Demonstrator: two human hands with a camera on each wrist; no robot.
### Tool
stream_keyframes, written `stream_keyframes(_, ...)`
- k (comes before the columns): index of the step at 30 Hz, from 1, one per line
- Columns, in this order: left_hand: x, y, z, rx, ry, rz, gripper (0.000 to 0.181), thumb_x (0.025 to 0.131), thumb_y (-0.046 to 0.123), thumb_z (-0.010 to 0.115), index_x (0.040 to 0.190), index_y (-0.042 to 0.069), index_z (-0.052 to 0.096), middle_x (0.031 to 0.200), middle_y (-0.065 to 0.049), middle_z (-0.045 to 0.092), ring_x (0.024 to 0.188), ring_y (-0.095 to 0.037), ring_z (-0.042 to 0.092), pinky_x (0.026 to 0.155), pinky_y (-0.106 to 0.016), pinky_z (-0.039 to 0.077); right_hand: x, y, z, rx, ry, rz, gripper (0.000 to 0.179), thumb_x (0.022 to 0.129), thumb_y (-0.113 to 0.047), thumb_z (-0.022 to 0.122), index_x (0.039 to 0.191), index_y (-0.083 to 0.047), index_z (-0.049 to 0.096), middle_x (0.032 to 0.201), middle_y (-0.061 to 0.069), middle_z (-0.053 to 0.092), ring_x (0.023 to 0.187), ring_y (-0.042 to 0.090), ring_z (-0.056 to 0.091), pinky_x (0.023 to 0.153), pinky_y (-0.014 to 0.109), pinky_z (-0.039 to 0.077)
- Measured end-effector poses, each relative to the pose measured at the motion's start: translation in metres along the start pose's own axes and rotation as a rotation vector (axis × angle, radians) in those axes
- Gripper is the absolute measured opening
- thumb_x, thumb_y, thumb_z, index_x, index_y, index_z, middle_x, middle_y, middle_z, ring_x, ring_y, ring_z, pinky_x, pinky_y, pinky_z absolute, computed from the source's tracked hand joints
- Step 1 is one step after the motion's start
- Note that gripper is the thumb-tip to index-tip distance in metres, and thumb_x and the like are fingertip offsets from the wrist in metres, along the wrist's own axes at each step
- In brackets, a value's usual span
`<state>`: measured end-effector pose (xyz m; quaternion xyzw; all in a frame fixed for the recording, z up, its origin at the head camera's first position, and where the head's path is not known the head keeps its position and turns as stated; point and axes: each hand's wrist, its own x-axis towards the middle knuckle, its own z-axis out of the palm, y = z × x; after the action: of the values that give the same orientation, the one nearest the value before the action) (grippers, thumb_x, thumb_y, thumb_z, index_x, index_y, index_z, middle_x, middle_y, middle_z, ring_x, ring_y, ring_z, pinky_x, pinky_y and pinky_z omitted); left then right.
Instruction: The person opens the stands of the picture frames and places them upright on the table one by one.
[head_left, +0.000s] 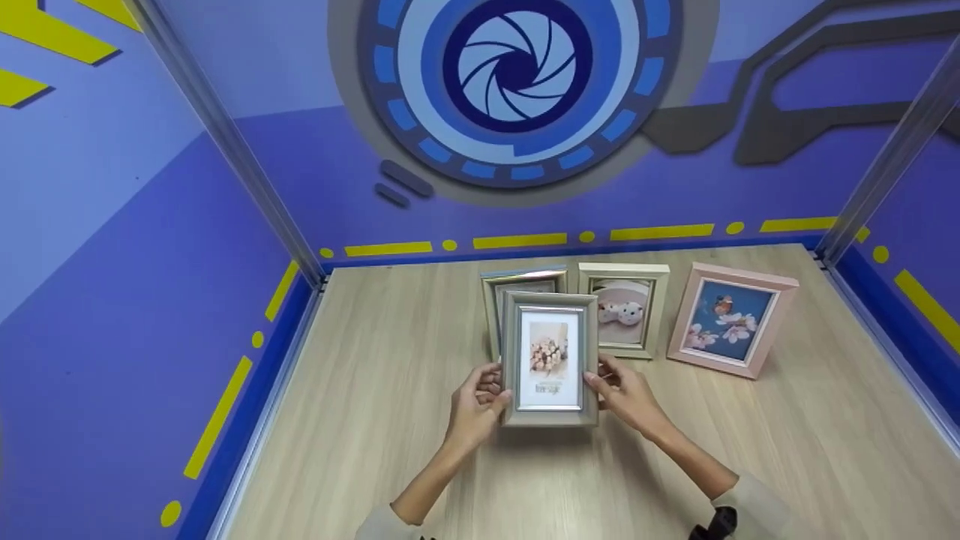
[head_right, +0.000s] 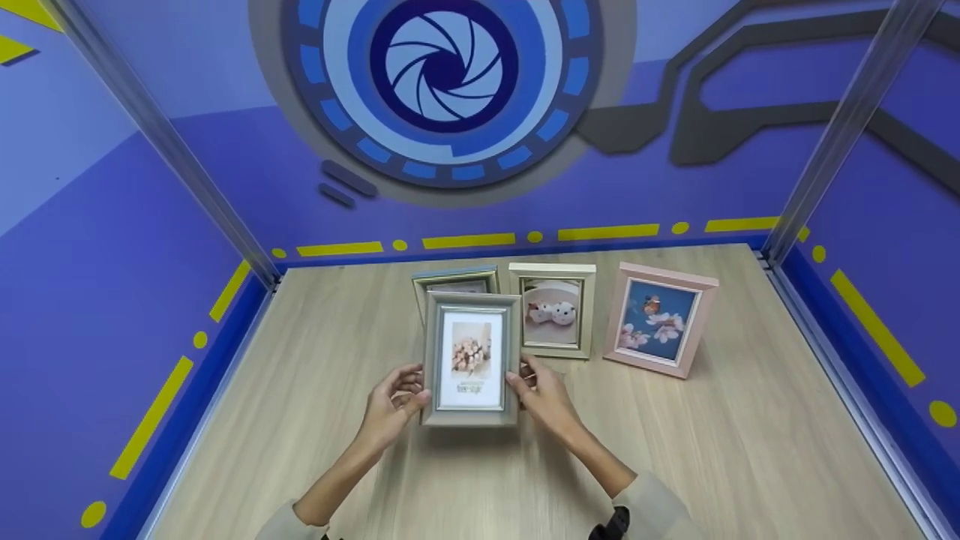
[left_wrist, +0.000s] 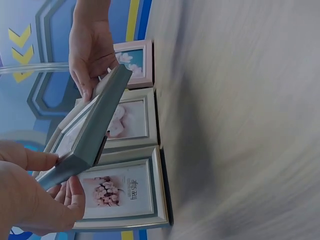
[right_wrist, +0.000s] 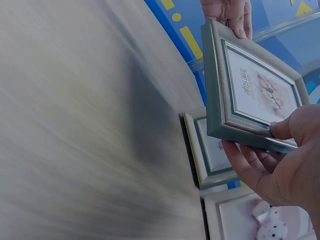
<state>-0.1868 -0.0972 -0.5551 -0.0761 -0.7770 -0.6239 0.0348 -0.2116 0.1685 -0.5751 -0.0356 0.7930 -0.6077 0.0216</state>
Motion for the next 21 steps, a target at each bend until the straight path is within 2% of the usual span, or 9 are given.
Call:
stream_keyframes(6,0.002,0.005,0.008,-0.093,-0.067,-0.036,0.045,0.085,0.006,0.080,0.124,-0.004,0.059,0.106,-0.017,0.064,0.087,-0.012,0.056,0.075,-0.015,0.051,-0.003,0.005,-0.004,0.020,0.008,0.076,0.039,0.104,-0.009,0.056,0.138,0.010,0.053,0.120,0.024,0.060,0.101,0.022,0.063,0.065,0.032,0.062)
stream_keyframes(10,0.000,0.011,0.013,-0.095,-0.084,-0.023,0.046,0.082,0.008,0.083,0.121,-0.003,0.060,0.103,-0.016,0.063,0.086,-0.013,0.057,0.076,-0.016,0.052,-0.006,0.009,-0.003,0.024,-0.024,0.098,0.039,0.106,-0.009,0.051,0.141,0.009,0.050,0.127,0.027,0.059,0.110,0.030,0.063,0.067,0.036,0.062)
stream_keyframes(16,-0.004,0.023,0.020,-0.013,-0.086,0.085,0.047,0.080,0.017,0.086,0.118,0.003,0.063,0.102,-0.015,0.066,0.091,-0.019,0.062,0.079,-0.026,0.057,-0.006,0.014,0.001,0.058,-0.068,0.133,0.040,0.106,-0.005,0.047,0.143,0.011,0.045,0.134,0.031,0.056,0.115,0.035,0.063,0.071,0.041,0.064)
stream_keyframes(21,-0.008,0.031,0.028,0.034,-0.109,0.150,0.046,0.080,0.021,0.087,0.117,0.009,0.062,0.108,-0.009,0.067,0.099,-0.020,0.064,0.081,-0.031,0.059,-0.007,0.017,0.004,0.105,-0.119,0.170,0.045,0.107,-0.005,0.044,0.146,0.015,0.037,0.143,0.038,0.047,0.117,0.035,0.061,0.076,0.042,0.064)
